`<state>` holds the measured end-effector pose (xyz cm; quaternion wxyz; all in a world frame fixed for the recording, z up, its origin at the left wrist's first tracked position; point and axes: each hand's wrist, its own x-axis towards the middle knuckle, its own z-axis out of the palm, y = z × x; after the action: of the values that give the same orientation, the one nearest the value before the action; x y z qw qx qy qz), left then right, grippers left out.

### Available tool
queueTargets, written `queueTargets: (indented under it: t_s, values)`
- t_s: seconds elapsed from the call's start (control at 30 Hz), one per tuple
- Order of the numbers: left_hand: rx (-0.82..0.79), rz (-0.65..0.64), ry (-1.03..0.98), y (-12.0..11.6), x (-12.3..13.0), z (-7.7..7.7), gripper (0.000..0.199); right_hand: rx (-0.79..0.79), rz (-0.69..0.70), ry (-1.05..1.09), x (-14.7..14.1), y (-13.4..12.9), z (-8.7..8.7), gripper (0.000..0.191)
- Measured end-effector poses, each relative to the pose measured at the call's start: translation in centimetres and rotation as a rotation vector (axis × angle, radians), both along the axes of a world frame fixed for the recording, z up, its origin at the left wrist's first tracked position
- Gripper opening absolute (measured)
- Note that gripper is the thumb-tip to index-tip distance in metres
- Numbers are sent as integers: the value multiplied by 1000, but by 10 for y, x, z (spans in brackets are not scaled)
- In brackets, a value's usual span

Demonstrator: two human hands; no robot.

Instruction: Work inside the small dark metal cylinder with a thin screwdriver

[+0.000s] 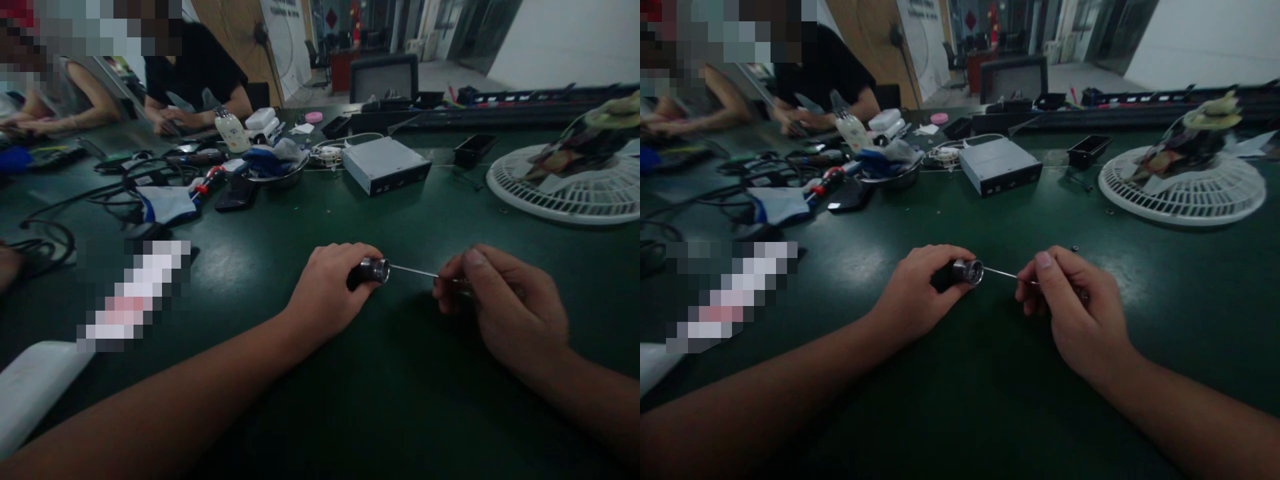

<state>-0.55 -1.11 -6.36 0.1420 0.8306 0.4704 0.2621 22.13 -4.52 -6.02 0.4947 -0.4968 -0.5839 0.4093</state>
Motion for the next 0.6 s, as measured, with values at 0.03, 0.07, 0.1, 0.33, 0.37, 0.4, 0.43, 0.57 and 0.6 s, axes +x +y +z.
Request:
queueTargets:
  t_s: [0.03,0.07,0.1,0.33,0.37,0.4,0.43,0.57,0.6]
  values:
    - [0,5,-4,0,0,0,26,4,16,-10,0,0,1,33]
    - [1,12,-8,1,0,0,26,11,55,-13,0,0,2,32]
    - [3,17,-12,1,0,-1,25,2,104,-15,0,0,3,33]
    - [10,-3,-4,2,1,-3,25,12,20,-11,2,1,-2,37]
    - [11,2,-9,2,1,-3,26,23,12,-15,2,1,-3,35]
    - [13,8,-16,3,1,-4,25,29,27,-19,3,2,-3,33]
    - [15,14,-23,3,2,-4,25,28,63,-22,3,2,-3,32]
    - [6,5,-20,4,2,-3,26,-1,153,-32,3,1,1,39]
    - [0,-3,-13,4,2,-3,26,0,116,-37,2,1,2,40]
